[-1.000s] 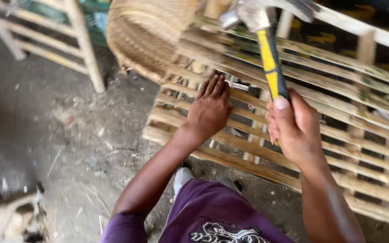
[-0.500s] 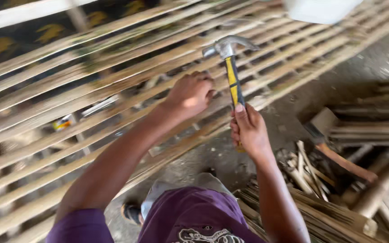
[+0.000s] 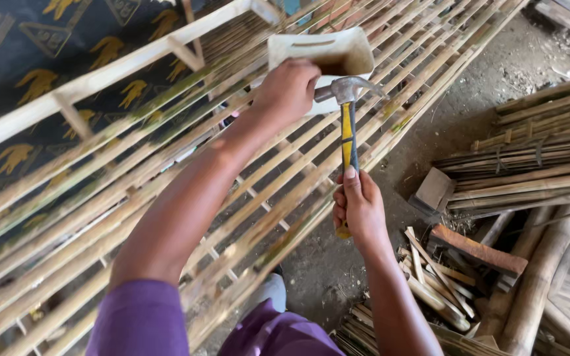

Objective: The person uses a hammer to drive nails into a wooden slatted structure. They repeatedly pick up nails from a hanging sack and hammer them into the wood frame.

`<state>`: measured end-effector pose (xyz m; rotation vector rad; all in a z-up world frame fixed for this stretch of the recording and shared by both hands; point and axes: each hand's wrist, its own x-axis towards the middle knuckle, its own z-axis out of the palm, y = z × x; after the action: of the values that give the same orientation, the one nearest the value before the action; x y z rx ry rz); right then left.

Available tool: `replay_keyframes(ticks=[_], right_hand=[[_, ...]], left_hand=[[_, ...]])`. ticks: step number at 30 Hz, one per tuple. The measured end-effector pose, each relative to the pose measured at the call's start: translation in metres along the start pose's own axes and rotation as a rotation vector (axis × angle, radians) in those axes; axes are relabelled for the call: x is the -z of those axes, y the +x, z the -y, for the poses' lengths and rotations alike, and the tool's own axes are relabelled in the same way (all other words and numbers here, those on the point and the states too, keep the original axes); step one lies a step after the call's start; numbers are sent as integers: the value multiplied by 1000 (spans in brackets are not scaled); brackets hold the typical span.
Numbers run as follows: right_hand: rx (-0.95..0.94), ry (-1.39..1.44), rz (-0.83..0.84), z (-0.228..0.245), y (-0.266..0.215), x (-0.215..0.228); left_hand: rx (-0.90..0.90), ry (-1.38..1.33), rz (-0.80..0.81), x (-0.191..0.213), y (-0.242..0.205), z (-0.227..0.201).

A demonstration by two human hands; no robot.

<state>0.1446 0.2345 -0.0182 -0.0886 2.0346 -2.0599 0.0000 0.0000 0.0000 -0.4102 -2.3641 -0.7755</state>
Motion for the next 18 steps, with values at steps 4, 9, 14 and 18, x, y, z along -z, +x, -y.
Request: replay_keyframes(ticks=[4,9,14,18], right_hand=[[37,28,-41,20,48,8],[-49,-24,-92,41,91,29],[-58,-12,-103,34,123,48],[-30,-2,-106,41,152,67]], left_hand=[[57,-172,450,-57,99,49],[71,-74,744,-130,126,91],[289,-87,744,-190,135,106],[55,-180,662,-210,186,109]])
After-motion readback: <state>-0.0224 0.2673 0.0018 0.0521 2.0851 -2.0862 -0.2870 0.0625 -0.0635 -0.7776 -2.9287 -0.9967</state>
